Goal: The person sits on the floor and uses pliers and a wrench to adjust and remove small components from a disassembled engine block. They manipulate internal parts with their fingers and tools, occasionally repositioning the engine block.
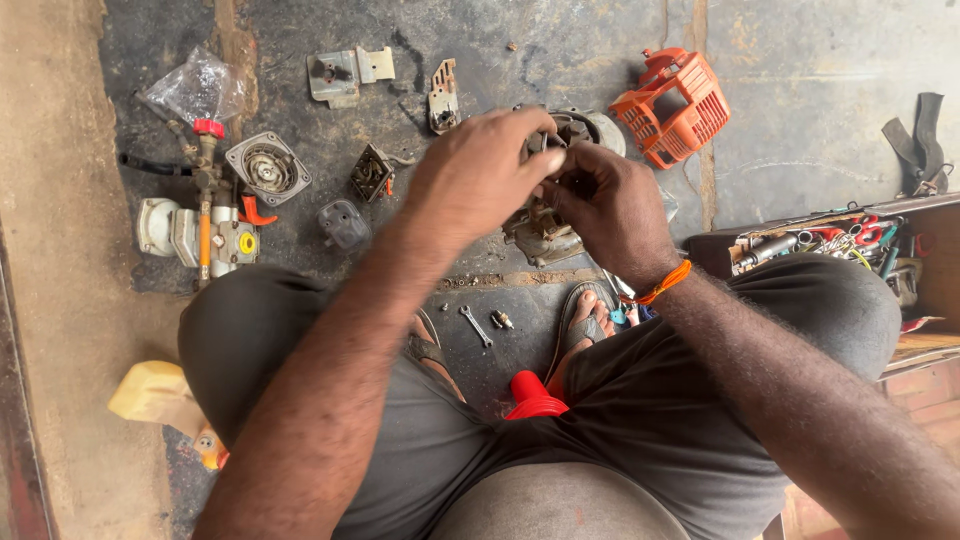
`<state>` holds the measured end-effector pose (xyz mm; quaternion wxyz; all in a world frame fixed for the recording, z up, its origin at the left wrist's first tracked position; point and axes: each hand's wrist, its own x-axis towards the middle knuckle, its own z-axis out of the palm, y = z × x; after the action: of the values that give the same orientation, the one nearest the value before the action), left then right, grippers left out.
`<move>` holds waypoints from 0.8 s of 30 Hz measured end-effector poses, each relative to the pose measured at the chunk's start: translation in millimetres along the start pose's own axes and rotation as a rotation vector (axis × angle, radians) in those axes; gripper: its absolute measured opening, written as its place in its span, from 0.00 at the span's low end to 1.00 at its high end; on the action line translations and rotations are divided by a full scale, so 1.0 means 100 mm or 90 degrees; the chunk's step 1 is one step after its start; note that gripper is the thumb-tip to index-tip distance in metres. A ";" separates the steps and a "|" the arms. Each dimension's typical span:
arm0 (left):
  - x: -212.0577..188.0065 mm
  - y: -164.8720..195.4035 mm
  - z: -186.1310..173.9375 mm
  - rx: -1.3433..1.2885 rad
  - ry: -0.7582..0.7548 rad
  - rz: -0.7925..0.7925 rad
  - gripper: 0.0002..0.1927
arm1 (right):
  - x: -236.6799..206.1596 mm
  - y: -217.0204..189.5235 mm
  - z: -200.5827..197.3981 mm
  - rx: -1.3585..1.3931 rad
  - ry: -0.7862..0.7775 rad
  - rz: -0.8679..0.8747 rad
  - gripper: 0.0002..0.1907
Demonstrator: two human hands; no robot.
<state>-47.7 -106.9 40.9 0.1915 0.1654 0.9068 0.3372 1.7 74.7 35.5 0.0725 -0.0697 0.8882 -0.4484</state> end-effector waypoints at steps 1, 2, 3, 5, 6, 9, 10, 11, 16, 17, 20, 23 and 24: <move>-0.03 -0.04 -0.05 -0.003 0.011 0.044 0.17 | 0.00 0.00 0.00 0.002 -0.002 0.005 0.10; -0.05 -0.08 -0.10 -0.005 0.022 0.086 0.19 | 0.00 -0.01 -0.01 0.005 -0.005 0.010 0.11; -0.07 -0.10 -0.12 -0.009 0.034 0.128 0.20 | 0.00 -0.01 -0.01 0.017 -0.007 0.007 0.10; -0.10 -0.12 -0.15 -0.005 0.021 0.087 0.21 | -0.01 -0.01 -0.01 0.040 -0.014 0.003 0.10; -0.11 -0.12 -0.16 -0.003 0.016 0.065 0.21 | -0.01 -0.02 0.00 0.039 -0.015 0.013 0.10; -0.11 -0.12 -0.16 -0.012 0.042 0.079 0.18 | -0.01 -0.03 0.02 0.046 -0.017 0.026 0.10; -0.12 -0.12 -0.16 -0.003 0.057 0.095 0.17 | -0.01 -0.03 0.02 0.054 -0.021 0.026 0.10; -0.11 -0.13 -0.17 0.004 0.070 0.111 0.17 | -0.02 -0.02 0.03 0.061 -0.025 0.027 0.10; -0.06 -0.15 -0.17 0.035 0.031 0.042 0.10 | -0.01 0.03 0.03 0.056 -0.036 0.017 0.10; -0.05 -0.13 -0.14 0.024 0.025 0.034 0.10 | -0.01 0.05 0.04 0.052 -0.038 0.011 0.10; -0.04 -0.02 0.00 0.021 0.052 -0.012 0.11 | 0.01 0.09 0.03 -0.029 -0.037 0.005 0.10; -0.07 0.03 0.07 0.024 0.083 -0.024 0.12 | 0.02 0.11 0.03 -0.007 -0.043 0.037 0.11; -0.07 0.04 0.07 0.025 0.090 -0.019 0.12 | 0.02 0.11 0.03 0.018 -0.037 0.033 0.11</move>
<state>-37.1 -102.9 40.5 0.1285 0.1309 0.9269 0.3273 -0.3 78.4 24.7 0.1107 -0.0582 0.8807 -0.4569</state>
